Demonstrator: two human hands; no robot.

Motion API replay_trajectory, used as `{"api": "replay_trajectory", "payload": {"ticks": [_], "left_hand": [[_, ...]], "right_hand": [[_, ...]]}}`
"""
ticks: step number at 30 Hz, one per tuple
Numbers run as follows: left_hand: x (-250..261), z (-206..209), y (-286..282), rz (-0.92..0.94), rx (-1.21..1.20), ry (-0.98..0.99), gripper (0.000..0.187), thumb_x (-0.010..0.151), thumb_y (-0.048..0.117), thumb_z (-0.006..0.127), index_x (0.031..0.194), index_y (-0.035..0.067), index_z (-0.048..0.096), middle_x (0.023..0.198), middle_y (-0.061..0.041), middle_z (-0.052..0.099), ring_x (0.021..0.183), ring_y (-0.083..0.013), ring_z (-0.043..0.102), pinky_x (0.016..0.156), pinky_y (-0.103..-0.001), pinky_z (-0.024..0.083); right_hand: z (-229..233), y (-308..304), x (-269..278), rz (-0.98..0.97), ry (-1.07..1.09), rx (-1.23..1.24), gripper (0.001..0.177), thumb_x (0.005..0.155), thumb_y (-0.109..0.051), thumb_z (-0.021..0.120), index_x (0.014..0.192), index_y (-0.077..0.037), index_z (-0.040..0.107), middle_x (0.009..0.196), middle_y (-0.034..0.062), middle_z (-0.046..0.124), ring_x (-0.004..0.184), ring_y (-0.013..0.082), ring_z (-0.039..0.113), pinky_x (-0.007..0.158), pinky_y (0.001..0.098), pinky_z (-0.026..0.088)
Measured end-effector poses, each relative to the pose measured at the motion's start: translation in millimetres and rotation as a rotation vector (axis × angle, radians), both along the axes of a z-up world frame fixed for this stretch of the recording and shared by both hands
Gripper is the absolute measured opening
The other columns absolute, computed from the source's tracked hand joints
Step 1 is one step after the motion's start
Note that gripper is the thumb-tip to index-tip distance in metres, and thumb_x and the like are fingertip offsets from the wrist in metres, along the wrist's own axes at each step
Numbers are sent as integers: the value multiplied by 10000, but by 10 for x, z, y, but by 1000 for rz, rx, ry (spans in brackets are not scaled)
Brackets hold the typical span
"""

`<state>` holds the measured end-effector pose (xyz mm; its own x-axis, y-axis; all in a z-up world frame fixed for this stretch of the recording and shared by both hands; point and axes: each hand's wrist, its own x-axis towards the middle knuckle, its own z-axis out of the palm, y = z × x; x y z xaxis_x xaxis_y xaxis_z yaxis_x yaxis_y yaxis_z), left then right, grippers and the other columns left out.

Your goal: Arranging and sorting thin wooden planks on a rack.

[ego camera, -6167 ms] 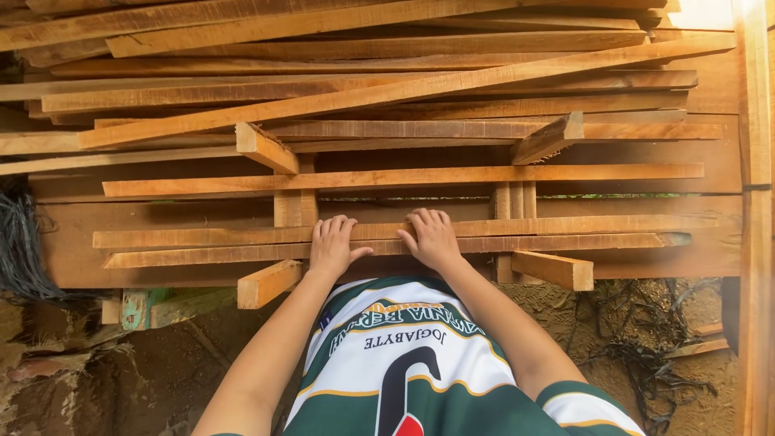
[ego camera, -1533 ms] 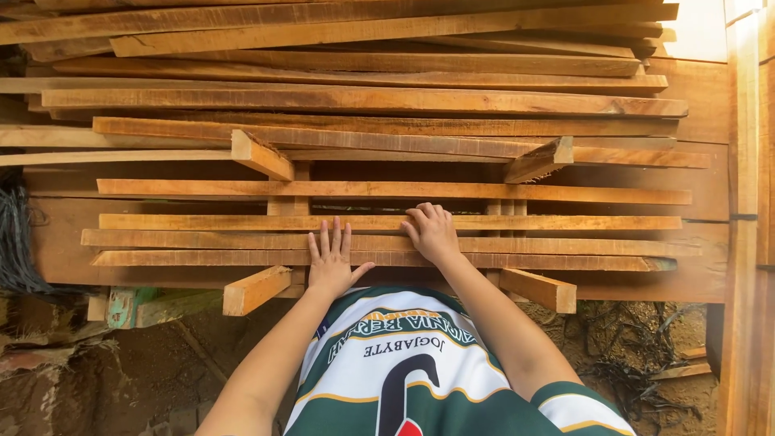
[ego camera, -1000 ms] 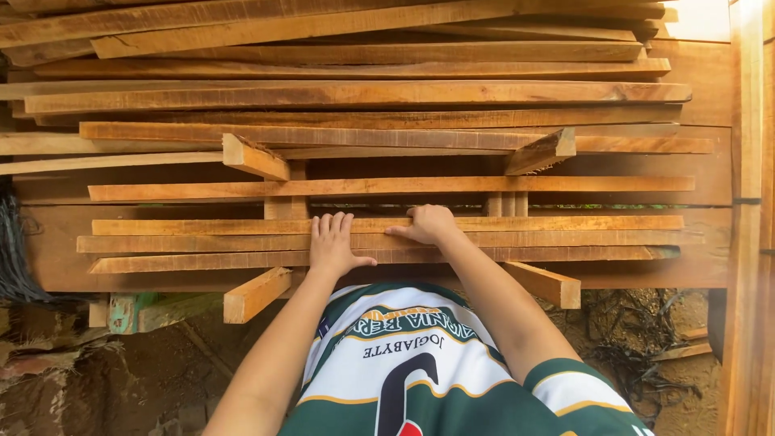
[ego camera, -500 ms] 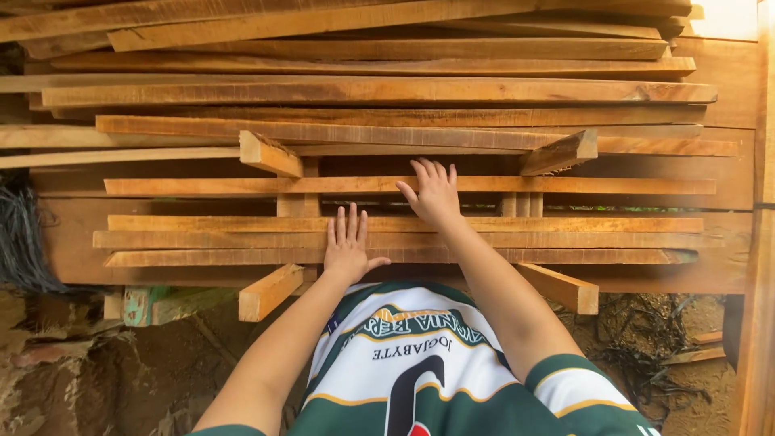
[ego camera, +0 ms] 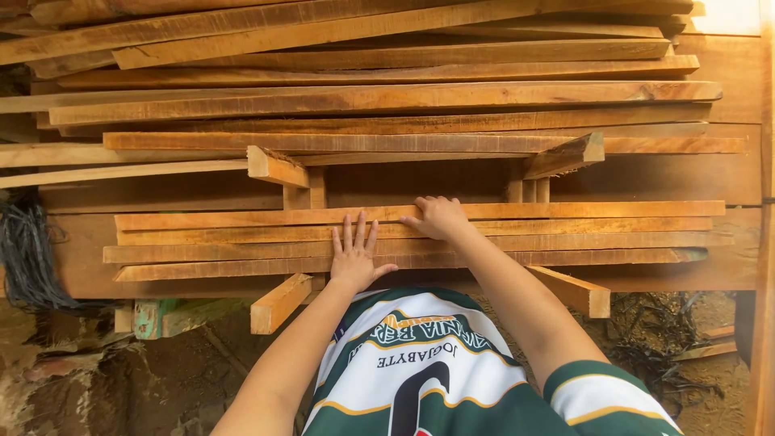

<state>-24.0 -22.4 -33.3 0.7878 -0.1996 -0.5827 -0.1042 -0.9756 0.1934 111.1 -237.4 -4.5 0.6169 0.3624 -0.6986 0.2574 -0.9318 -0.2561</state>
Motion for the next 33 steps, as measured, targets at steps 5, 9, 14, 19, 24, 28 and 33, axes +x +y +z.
{"api": "replay_trajectory", "payload": {"ticks": [5,9,14,19,24,28,33], "left_hand": [[24,53,31,15,-5,25,1180,836,904,389,1656,191,-72,1694,-149,-246,1519,-442,-270,1191,-659,-150],[-7,74,6,6,-2,24,1190,833,897,401,1653,182,-82,1689,-164,-252,1520,-455,-259,1196,-665,-138],[-78,-19,24,-3,-9,-16,1202,833,904,388,1652,152,-68,1696,-178,-219,1529,-455,-235,1200,-660,-121],[-101,-34,30,-9,2,-38,1207,831,905,379,1652,137,-58,1699,-187,-200,1532,-466,-212,1200,-664,-110],[-56,4,20,0,-20,-29,1216,817,904,406,1654,140,-34,1699,-175,-212,1534,-462,-207,1205,-680,-99],[-33,-10,21,8,-20,-17,1219,814,907,407,1653,154,-56,1695,-161,-231,1528,-459,-232,1204,-681,-104],[-38,22,6,10,3,-10,1222,808,913,415,1657,159,-38,1706,-154,-194,1534,-455,-218,1201,-672,-114]], "right_hand": [[228,44,189,-2,47,3,874,840,-904,411,1241,-190,717,1157,93,757,1141,302,702,965,460,539],[113,-14,137,-18,-126,116,739,804,-831,590,1096,-174,759,977,84,785,966,299,758,852,421,582],[-121,-59,-117,-14,-650,368,434,903,-614,666,1105,-231,692,932,6,694,907,215,702,845,378,509],[-276,-35,-393,-94,-774,420,386,947,-534,661,1215,-261,708,1088,-17,612,1055,189,599,988,396,408],[-298,-9,-416,-197,-506,250,447,952,-643,558,1136,-236,578,1024,0,714,1030,224,668,1013,467,411],[-29,120,-155,-141,-285,143,635,979,-764,381,1075,-223,699,1009,20,773,1061,233,696,1020,465,392],[221,144,9,61,-99,19,769,925,-814,309,1125,-202,730,1010,149,778,1022,355,750,881,451,562]]}}
